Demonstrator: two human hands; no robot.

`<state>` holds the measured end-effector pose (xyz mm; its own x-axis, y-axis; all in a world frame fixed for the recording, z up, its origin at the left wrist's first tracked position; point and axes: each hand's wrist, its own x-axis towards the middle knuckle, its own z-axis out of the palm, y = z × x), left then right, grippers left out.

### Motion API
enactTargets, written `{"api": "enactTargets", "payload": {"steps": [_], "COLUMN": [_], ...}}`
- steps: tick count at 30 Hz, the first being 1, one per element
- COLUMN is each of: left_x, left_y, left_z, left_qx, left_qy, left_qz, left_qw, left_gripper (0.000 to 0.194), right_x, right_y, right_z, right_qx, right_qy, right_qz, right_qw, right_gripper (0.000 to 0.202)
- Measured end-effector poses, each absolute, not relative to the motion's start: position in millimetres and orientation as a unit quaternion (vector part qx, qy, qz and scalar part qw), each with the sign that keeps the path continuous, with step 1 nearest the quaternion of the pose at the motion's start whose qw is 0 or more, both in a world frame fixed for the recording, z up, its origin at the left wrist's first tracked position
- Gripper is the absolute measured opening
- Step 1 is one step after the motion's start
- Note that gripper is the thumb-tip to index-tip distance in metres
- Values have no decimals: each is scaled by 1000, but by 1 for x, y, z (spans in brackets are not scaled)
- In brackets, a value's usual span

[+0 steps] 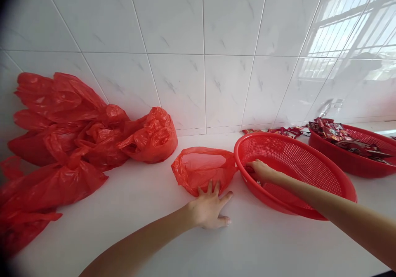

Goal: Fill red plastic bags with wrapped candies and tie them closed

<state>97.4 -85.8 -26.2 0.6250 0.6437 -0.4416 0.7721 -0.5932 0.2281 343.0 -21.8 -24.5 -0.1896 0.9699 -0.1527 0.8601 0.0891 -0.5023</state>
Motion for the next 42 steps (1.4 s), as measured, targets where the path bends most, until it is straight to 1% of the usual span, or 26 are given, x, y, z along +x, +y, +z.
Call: {"api": "enactTargets", "payload": {"steps": [2, 3, 5, 7, 9, 11, 13, 17, 21, 25, 29, 31, 33, 34, 35, 38, 40, 42], "left_x": [97, 97, 97, 98, 98, 98, 97, 97, 97, 98, 100, 100, 98, 97, 96, 92, 91, 89], "left_y": [-86, -86, -87, -87, -88, -87, -87, -87, -86, -87, -100, -110, -121, -126, -131, -142, -145, -146], "left_z": [-28, -28, -29, -28, -26, -25, -25, -27, -27, -26, -23, -19, -13, -10, -6, 5, 10, 12], "left_qx": [878, 879, 879, 879, 879, 878, 877, 880, 881, 881, 881, 889, 898, 901, 902, 909, 917, 922], "left_qy": [403, 404, 405, 404, 404, 403, 404, 402, 398, 399, 410, 394, 372, 366, 363, 348, 328, 305], "left_qz": [-157, -154, -149, -147, -146, -145, -143, -150, -159, -157, -159, -161, -156, -153, -150, -145, -149, -160], "left_qw": [203, 203, 204, 206, 208, 214, 215, 203, 200, 198, 174, 170, 174, 178, 180, 179, 173, 175], "left_gripper": [85, 85, 86, 86, 86, 86, 85, 85, 85, 85, 74, 72, 74, 75, 75, 70, 65, 59], "right_x": [349, 353, 361, 367, 370, 370, 368, 357, 350, 345, 322, 302, 280, 269, 259, 234, 225, 221], "right_y": [-23, -25, -27, -31, -35, -40, -45, -56, -60, -61, -77, -88, -96, -96, -95, -81, -70, -63], "right_z": [-19, -15, -8, -2, 4, 10, 15, 24, 28, 39, 56, 60, 55, 50, 42, 12, -8, -23], "right_qx": [-636, -639, -629, -597, -564, -547, -544, -547, -547, -546, -522, -500, -460, -431, -415, -422, -446, -436], "right_qy": [-688, -650, -557, -491, -468, -459, -449, -418, -419, -433, -444, -463, -521, -558, -602, -687, -701, -712], "right_qz": [330, 389, 503, 571, 593, 597, 599, 623, 611, 559, 522, 534, 540, 526, 513, 435, 385, 376], "right_qw": [115, 133, 201, 276, 333, 367, 379, 371, 391, 449, 508, 501, 475, 474, 450, 401, 401, 401], "right_gripper": [7, 7, 16, 22, 23, 23, 22, 19, 16, 15, 19, 21, 21, 19, 16, 17, 19, 25]}}
